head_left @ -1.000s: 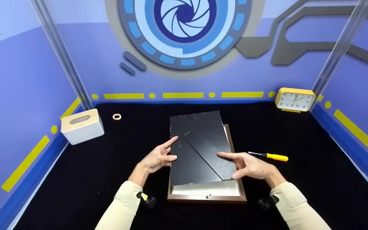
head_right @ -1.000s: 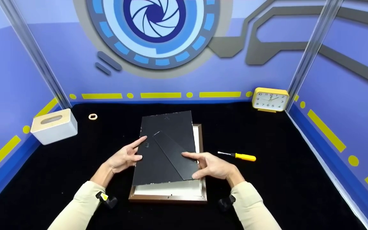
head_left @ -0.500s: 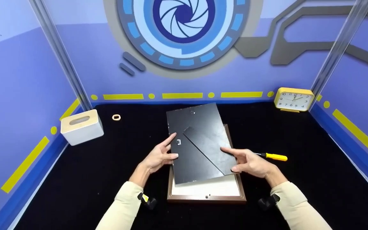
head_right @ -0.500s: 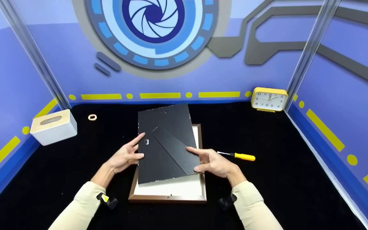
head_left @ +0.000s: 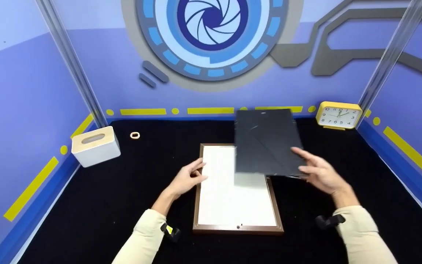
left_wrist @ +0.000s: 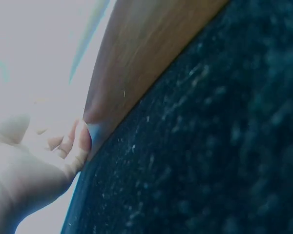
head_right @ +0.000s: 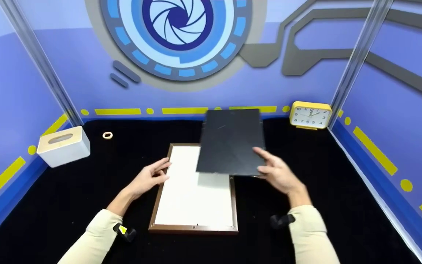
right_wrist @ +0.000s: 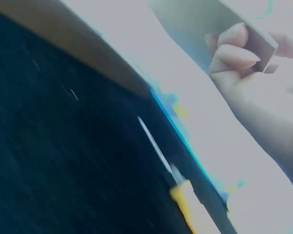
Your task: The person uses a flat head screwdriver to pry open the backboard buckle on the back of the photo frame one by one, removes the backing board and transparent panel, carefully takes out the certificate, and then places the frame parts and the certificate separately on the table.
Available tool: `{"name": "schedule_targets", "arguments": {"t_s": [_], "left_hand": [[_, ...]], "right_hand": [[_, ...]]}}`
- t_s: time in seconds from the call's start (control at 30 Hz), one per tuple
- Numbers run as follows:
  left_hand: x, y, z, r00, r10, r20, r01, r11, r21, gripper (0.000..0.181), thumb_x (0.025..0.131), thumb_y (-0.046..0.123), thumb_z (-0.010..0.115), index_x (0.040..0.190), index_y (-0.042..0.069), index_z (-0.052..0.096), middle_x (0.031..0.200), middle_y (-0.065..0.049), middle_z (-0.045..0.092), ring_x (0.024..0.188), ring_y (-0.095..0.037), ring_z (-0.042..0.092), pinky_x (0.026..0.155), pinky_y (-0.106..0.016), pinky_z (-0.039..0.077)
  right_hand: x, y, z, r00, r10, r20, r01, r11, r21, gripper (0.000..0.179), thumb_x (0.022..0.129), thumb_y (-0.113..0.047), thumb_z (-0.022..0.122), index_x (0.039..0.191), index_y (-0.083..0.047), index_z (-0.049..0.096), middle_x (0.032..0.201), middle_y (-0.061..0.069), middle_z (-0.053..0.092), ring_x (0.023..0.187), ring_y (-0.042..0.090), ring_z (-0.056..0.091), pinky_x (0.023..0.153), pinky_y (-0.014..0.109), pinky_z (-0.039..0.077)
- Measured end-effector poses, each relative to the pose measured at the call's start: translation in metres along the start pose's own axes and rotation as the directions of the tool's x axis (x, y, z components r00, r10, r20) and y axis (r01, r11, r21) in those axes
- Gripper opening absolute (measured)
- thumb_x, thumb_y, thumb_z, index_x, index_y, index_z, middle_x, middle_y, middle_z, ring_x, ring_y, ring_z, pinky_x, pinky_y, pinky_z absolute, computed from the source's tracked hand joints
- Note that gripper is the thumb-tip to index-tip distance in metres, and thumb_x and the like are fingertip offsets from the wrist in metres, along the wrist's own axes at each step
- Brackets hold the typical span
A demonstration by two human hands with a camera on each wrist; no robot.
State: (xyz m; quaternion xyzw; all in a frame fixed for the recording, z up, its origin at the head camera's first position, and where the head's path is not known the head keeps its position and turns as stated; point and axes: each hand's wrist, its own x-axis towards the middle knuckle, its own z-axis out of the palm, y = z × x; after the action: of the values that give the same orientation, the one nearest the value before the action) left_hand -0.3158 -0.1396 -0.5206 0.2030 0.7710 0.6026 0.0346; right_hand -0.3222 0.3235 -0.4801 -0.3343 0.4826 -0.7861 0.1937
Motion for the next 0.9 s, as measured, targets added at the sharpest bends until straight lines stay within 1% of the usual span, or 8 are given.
{"name": "schedule_targets", "arguments": {"t_s": [0.1, 0.2, 0.27, 0.33, 0.47, 0.57, 0.77, 0.9], "left_hand": [[-0.002, 0.004, 0.002, 0.999, 0.020, 0.038, -0.025, 0.991, 0.135, 0.075, 0.092, 0.012, 0.072, 0.151, -0.010, 0.032, 0.149, -0.024, 0.045, 0.094, -0.021, 0.054, 0.075, -0.021, 0.045], [-0.004, 0.006, 0.003, 0.999, 0.025, 0.048, -0.035, 0.976, 0.216, 0.075, 0.090, 0.013, 0.074, 0.150, -0.009, 0.035, 0.148, -0.023, 0.046, 0.095, -0.023, 0.052, 0.072, -0.022, 0.044], [-0.004, 0.008, 0.003, 0.998, 0.023, 0.053, -0.036, 0.968, 0.247, 0.076, 0.088, 0.013, 0.075, 0.150, -0.008, 0.036, 0.146, -0.022, 0.048, 0.095, -0.023, 0.051, 0.072, -0.023, 0.044], [-0.004, 0.008, 0.003, 0.998, 0.029, 0.060, -0.044, 0.964, 0.262, 0.076, 0.087, 0.013, 0.076, 0.150, -0.007, 0.037, 0.144, -0.022, 0.050, 0.095, -0.023, 0.051, 0.075, -0.026, 0.045], [-0.004, 0.007, 0.003, 0.996, 0.042, 0.075, -0.061, 0.964, 0.260, 0.076, 0.087, 0.014, 0.076, 0.148, -0.009, 0.039, 0.140, -0.023, 0.053, 0.095, -0.024, 0.052, 0.082, -0.034, 0.046], [-0.004, 0.006, 0.005, 0.995, 0.043, 0.091, -0.066, 0.963, 0.262, 0.076, 0.087, 0.015, 0.076, 0.148, -0.009, 0.038, 0.140, -0.023, 0.054, 0.097, -0.025, 0.052, 0.085, -0.037, 0.046], [-0.004, 0.004, 0.004, 0.992, 0.024, 0.120, -0.055, 0.963, 0.264, 0.078, 0.088, 0.016, 0.075, 0.150, -0.008, 0.036, 0.142, -0.020, 0.053, 0.100, -0.023, 0.049, 0.087, -0.035, 0.044], [-0.003, 0.007, 0.001, 0.993, 0.038, 0.113, -0.068, 0.960, 0.272, 0.077, 0.088, 0.015, 0.076, 0.150, -0.008, 0.036, 0.142, -0.021, 0.053, 0.101, -0.024, 0.050, 0.089, -0.036, 0.044]], "right_hand": [[-0.011, -0.010, -0.017, 0.999, -0.040, -0.031, 0.042, 0.996, 0.079, 0.062, 0.098, 0.021, 0.019, 0.154, 0.009, -0.006, 0.139, 0.023, 0.050, 0.115, 0.033, 0.061, 0.098, 0.041, 0.051], [-0.020, -0.017, -0.031, 0.993, -0.053, -0.109, 0.060, 0.997, 0.057, 0.061, 0.099, 0.020, 0.021, 0.154, 0.010, -0.002, 0.125, 0.017, 0.056, 0.097, 0.025, 0.064, 0.083, 0.030, 0.053], [-0.025, -0.022, -0.039, 0.987, -0.041, -0.154, 0.046, 0.998, 0.030, 0.060, 0.099, 0.019, 0.023, 0.155, 0.010, 0.002, 0.117, 0.014, 0.055, 0.085, 0.019, 0.059, 0.072, 0.025, 0.049], [-0.029, -0.025, -0.048, 0.985, -0.018, -0.174, 0.022, 1.000, 0.020, 0.059, 0.100, 0.018, 0.024, 0.155, 0.010, 0.007, 0.114, 0.012, 0.054, 0.079, 0.017, 0.054, 0.067, 0.023, 0.045], [-0.036, -0.029, -0.066, 0.987, 0.056, -0.149, -0.051, 0.998, 0.039, 0.057, 0.101, 0.016, 0.023, 0.157, 0.006, 0.016, 0.122, 0.013, 0.055, 0.082, 0.019, 0.055, 0.069, 0.024, 0.045], [-0.039, -0.029, -0.079, 0.987, 0.101, -0.127, -0.091, 0.992, 0.086, 0.055, 0.102, 0.015, 0.021, 0.155, 0.003, 0.026, 0.120, 0.014, 0.057, 0.082, 0.020, 0.057, 0.070, 0.025, 0.046], [-0.038, -0.029, -0.097, 0.990, 0.119, -0.072, -0.103, 0.975, 0.196, 0.059, 0.101, 0.016, 0.013, 0.146, 0.000, 0.047, 0.118, 0.018, 0.060, 0.085, 0.023, 0.060, 0.073, 0.028, 0.047], [-0.032, -0.033, -0.104, 0.992, 0.117, -0.049, -0.103, 0.966, 0.236, 0.061, 0.101, 0.015, 0.009, 0.145, 0.000, 0.049, 0.118, 0.022, 0.062, 0.088, 0.025, 0.061, 0.075, 0.029, 0.047]]}}
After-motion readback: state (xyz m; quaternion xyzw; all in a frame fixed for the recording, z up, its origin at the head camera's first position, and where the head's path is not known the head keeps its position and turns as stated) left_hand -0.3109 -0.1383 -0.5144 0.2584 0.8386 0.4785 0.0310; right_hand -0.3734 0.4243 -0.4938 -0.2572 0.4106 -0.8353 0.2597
